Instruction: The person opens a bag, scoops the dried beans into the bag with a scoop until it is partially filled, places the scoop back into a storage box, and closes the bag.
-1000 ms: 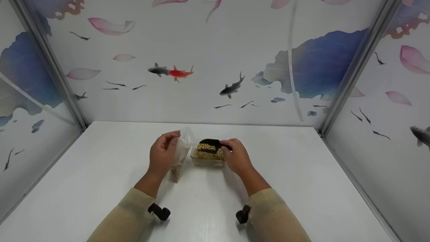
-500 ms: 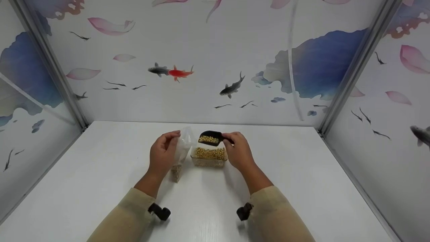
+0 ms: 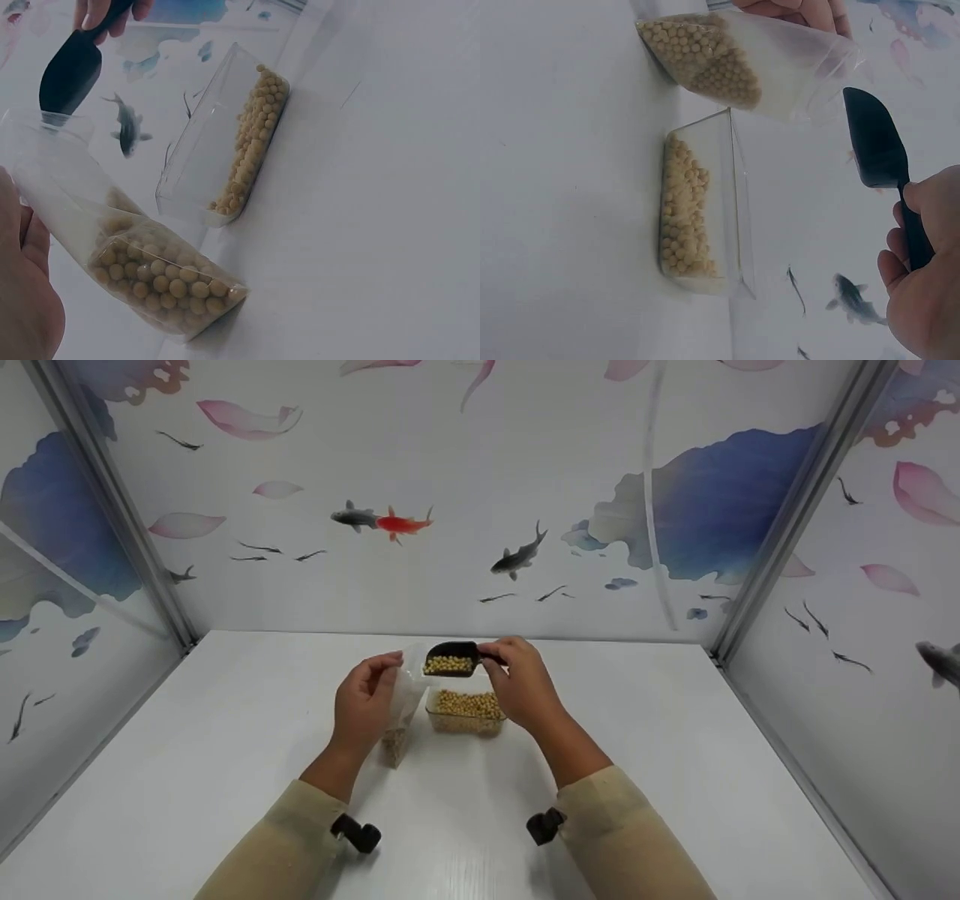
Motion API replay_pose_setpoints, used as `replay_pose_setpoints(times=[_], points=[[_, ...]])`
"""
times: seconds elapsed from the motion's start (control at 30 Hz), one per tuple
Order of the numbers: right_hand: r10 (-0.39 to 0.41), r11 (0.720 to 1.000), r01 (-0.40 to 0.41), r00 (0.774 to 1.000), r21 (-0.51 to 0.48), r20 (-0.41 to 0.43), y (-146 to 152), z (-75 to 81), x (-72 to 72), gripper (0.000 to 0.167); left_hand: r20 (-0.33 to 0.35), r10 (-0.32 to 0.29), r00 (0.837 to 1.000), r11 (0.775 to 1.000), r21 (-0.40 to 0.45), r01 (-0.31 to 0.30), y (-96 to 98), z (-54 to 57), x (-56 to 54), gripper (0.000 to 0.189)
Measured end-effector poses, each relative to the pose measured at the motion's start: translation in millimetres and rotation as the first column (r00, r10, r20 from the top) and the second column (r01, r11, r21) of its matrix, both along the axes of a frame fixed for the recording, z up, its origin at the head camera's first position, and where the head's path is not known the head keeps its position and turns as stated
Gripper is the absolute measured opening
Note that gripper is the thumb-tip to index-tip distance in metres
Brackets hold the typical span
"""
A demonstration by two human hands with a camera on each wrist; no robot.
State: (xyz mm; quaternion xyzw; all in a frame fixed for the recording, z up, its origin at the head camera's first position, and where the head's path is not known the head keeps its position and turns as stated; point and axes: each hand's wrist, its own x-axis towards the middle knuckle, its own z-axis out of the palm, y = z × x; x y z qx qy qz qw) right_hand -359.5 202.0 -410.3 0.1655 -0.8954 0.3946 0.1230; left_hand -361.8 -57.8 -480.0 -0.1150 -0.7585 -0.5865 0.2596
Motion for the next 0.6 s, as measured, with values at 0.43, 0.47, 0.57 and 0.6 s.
replay_pose_setpoints(times=[0.43,0.47,0.57,0.6], points=[[0.065,0.959,0.009,0.966,0.283,-0.249,-24,27.0,12.1,0.025,-0.017,-0.001,1.000,1.000,0.007,0.001,-0.8,1.5,2.3,0.018],[0.063,0.957,0.016,0.963,0.291,-0.261,-25,27.7,12.6,0.025,-0.016,0.002,1.000,1.000,0.008,-0.002,-0.8,1.6,2.3,0.018],[0.050,0.955,0.034,0.961,0.295,-0.273,-27,28.3,13.3,0.026,-0.016,0.008,1.000,1.000,0.014,-0.008,-1.0,1.7,2.4,0.019],[0.046,0.955,0.038,0.961,0.294,-0.273,-27,28.2,13.5,0.026,-0.018,0.011,1.000,1.000,0.014,-0.010,-1.0,1.8,2.5,0.019]])
